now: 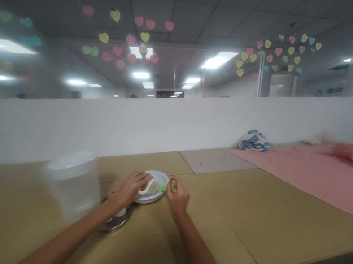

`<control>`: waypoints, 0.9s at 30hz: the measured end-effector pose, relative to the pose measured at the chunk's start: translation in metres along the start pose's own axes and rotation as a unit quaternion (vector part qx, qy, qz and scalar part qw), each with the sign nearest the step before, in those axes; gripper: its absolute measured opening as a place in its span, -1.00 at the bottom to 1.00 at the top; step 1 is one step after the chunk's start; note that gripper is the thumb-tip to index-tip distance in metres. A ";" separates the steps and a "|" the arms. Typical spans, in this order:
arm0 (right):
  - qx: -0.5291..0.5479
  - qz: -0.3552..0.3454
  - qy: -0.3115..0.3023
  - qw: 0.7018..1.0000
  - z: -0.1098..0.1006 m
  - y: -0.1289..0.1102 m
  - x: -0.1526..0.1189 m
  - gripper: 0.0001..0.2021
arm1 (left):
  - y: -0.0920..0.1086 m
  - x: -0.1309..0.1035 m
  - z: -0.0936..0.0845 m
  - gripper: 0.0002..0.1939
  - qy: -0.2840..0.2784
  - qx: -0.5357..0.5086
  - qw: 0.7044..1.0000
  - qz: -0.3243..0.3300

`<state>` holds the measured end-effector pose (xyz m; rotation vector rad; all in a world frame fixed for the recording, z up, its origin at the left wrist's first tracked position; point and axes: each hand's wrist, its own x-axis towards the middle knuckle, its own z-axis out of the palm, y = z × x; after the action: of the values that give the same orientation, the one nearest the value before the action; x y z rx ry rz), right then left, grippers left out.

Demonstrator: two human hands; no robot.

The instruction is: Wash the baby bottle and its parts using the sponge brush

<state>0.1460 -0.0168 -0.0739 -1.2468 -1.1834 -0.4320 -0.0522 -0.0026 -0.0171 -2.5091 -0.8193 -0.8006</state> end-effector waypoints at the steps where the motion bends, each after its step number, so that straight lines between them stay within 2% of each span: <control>1: 0.003 0.019 0.003 1.000 -0.002 -0.001 0.001 -0.69 | 0.000 0.002 -0.002 -0.40 -0.002 0.001 1.000 0.002; 4: 0.018 0.087 0.015 0.996 -0.004 -0.004 0.004 -0.70 | -0.008 0.007 -0.014 -0.44 -0.011 0.013 1.000 -0.022; 8: 0.044 0.109 0.003 0.993 -0.003 -0.004 0.006 -0.72 | -0.013 0.005 -0.025 -0.43 -0.013 0.035 0.998 -0.045; 13: 0.051 0.085 -0.009 0.995 -0.002 -0.003 0.002 -0.71 | 0.006 0.000 -0.015 -0.40 -0.023 0.024 0.999 -0.033; 16: 0.051 0.069 -0.028 0.996 -0.003 -0.003 0.001 -0.70 | 0.009 0.002 -0.011 -0.40 -0.031 0.011 0.999 -0.029; 21: 0.058 0.135 -0.011 0.989 -0.003 0.002 0.006 -0.73 | -0.016 0.006 -0.018 -0.52 -0.023 0.024 0.997 -0.074; 27: 0.013 0.193 -0.027 0.981 0.001 0.014 0.008 -0.76 | -0.040 0.000 -0.023 -0.54 -0.005 0.099 0.992 -0.079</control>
<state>0.1601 -0.0088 -0.0741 -1.4338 -0.9577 -0.0936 -0.0864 0.0157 0.0075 -2.2983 -1.0576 -0.7186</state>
